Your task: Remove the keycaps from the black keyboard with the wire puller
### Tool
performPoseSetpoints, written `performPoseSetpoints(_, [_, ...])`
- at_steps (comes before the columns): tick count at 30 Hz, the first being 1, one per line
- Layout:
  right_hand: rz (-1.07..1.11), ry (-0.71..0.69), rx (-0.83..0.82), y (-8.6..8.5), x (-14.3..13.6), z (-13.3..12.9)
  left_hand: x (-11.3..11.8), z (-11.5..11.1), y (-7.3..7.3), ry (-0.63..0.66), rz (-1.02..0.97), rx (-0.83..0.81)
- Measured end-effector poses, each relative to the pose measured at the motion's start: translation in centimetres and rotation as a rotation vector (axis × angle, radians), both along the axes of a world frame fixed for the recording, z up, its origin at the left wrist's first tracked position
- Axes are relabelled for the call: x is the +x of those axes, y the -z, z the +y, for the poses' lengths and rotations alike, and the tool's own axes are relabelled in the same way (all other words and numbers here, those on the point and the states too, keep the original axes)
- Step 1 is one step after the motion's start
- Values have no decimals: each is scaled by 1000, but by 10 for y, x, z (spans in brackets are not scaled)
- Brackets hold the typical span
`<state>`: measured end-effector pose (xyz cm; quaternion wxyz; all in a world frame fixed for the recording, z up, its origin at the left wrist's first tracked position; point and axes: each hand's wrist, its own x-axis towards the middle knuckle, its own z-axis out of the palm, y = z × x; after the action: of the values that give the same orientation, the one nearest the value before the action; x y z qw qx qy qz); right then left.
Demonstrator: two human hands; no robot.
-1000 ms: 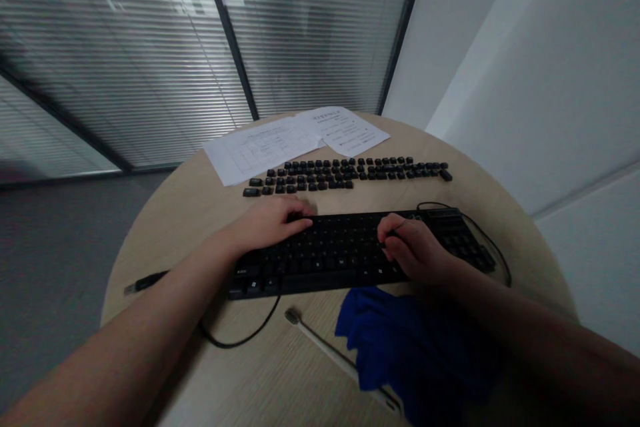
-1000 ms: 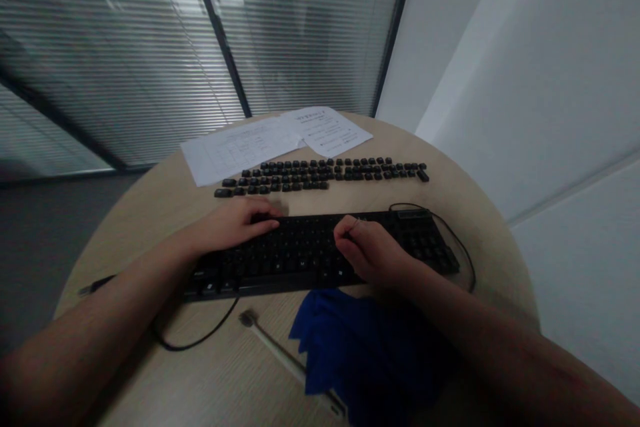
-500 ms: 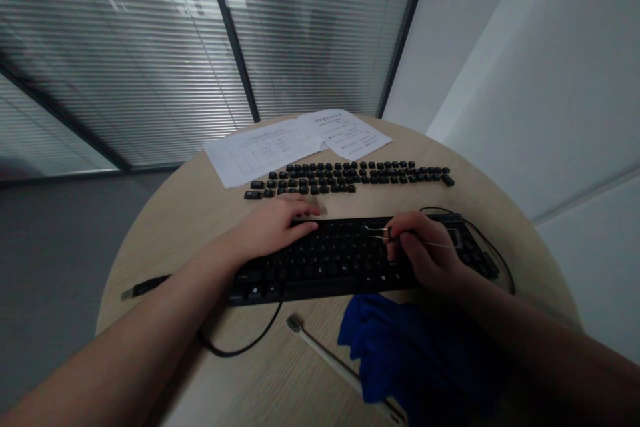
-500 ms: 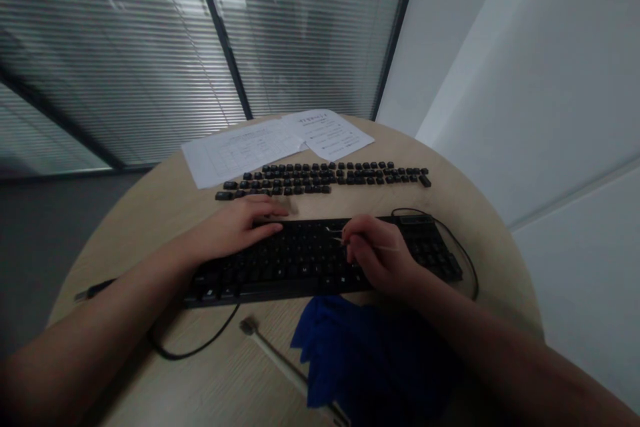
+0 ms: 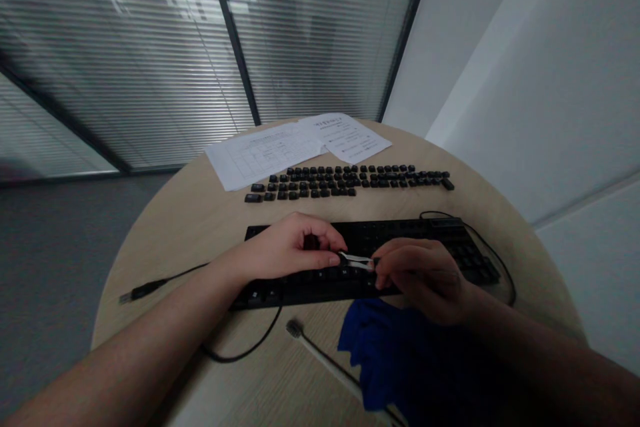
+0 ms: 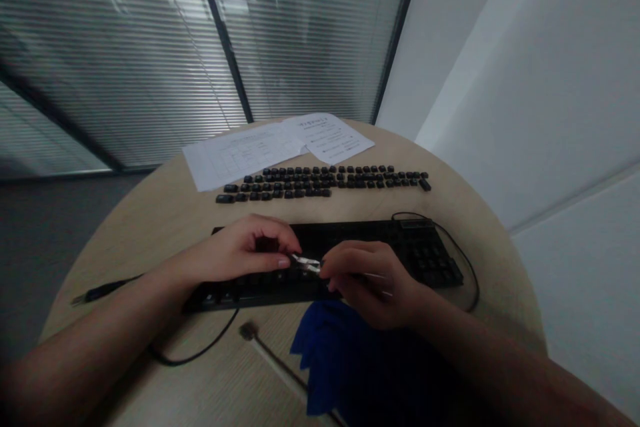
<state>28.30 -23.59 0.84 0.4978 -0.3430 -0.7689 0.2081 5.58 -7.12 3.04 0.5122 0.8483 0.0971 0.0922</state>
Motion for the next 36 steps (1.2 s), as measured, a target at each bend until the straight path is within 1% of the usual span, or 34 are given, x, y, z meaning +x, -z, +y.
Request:
performPoseSetpoints(5, [-3,-36,-27,-3,-2,0,-1,3,1,7,10,45])
performPoseSetpoints(9, [-29,-53,-38,-4,-3,1,-1,6,4,19,6,43])
performPoseSetpoints(15, [-13,-38,-2,-2,-2,1,-2,7,2,-34,-30,43])
performPoseSetpoints(19, [-13,-26,9,-2,-2,2,-2,8,2,-41,-30,51])
performPoseSetpoints(25, [25,-17,22,-4,-5,-2,-4,18,6,-100,3,115])
performPoseSetpoints(27, [-10,30,69,-4,-3,-4,-5,21,9,-125,13,102])
performPoseSetpoints(28, [-44,80,113,-3,-2,-4,-4,21,10,-138,19,93])
performPoseSetpoints(31, [-195,312,291,-2,5,-2,-2,20,13,-167,21,65])
performPoseSetpoints(33, [-298,424,371,-1,8,1,-1,16,14,-179,16,15])
performPoseSetpoints(34, [-341,443,387,-1,9,3,0,14,14,-180,18,-21])
performPoseSetpoints(36, [-414,432,395,0,9,6,2,9,13,-172,30,-105])
